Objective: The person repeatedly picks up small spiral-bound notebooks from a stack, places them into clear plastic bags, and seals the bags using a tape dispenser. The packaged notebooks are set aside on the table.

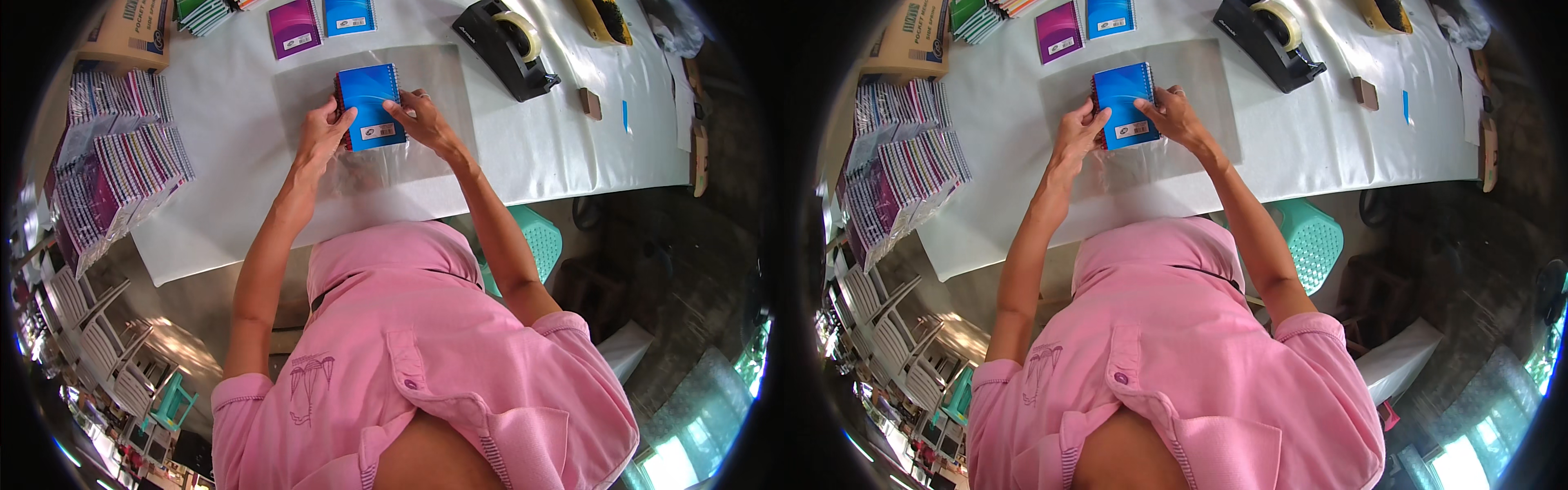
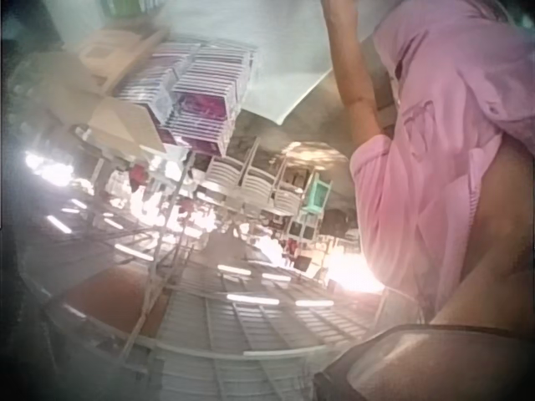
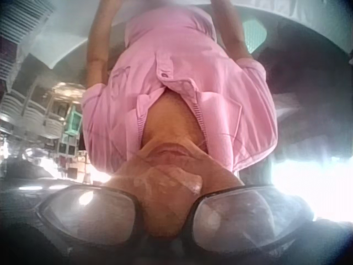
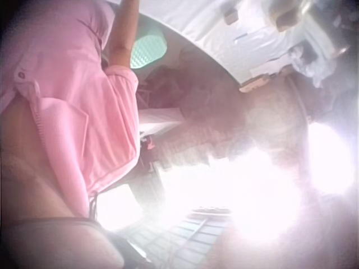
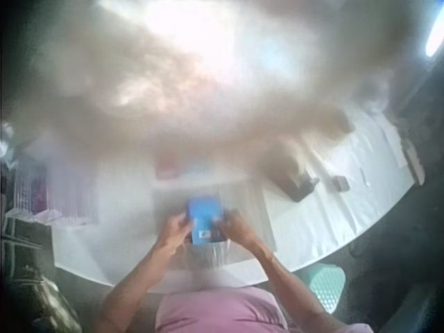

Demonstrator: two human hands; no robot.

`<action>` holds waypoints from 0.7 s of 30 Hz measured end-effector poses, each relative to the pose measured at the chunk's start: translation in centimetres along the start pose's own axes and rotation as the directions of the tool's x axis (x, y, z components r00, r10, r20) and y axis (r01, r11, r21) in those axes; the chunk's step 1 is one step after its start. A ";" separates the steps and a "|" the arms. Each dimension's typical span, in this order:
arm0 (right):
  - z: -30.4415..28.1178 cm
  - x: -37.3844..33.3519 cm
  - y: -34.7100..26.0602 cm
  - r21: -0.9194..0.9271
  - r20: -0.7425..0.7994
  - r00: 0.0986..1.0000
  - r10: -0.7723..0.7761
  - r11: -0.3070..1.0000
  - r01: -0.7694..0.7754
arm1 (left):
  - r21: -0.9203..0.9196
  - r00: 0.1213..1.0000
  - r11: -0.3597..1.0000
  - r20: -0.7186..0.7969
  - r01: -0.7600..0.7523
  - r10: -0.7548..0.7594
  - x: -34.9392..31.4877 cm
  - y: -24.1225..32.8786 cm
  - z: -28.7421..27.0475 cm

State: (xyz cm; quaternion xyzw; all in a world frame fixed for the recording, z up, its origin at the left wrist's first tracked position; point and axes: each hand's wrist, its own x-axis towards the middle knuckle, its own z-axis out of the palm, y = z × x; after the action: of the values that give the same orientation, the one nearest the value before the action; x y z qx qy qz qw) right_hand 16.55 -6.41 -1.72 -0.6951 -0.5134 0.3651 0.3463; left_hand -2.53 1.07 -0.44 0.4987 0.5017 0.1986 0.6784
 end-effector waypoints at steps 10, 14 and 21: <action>0.6 -0.7 -0.2 0.029 -0.067 0.996 -0.051 0.998 0.053 | 0.138 0.999 0.990 -0.034 -0.025 0.030 -0.2 -1.2 -0.2; 2.3 -1.2 0.1 0.031 -0.274 0.962 -0.009 0.999 0.019 | 0.200 0.997 0.980 -0.066 -0.012 0.025 -0.2 -0.9 0.4; -2.2 -5.0 3.4 -0.425 -0.649 0.751 0.121 0.761 -0.490 | -0.085 0.994 0.990 -0.007 0.112 -0.113 -0.6 -1.2 -1.7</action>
State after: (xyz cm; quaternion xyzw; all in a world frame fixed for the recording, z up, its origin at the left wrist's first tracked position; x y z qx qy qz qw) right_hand 18.94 -12.24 -2.77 -0.9208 -0.3380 0.0156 0.1940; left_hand -4.54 0.91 -1.23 0.4393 0.5240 0.1838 0.7061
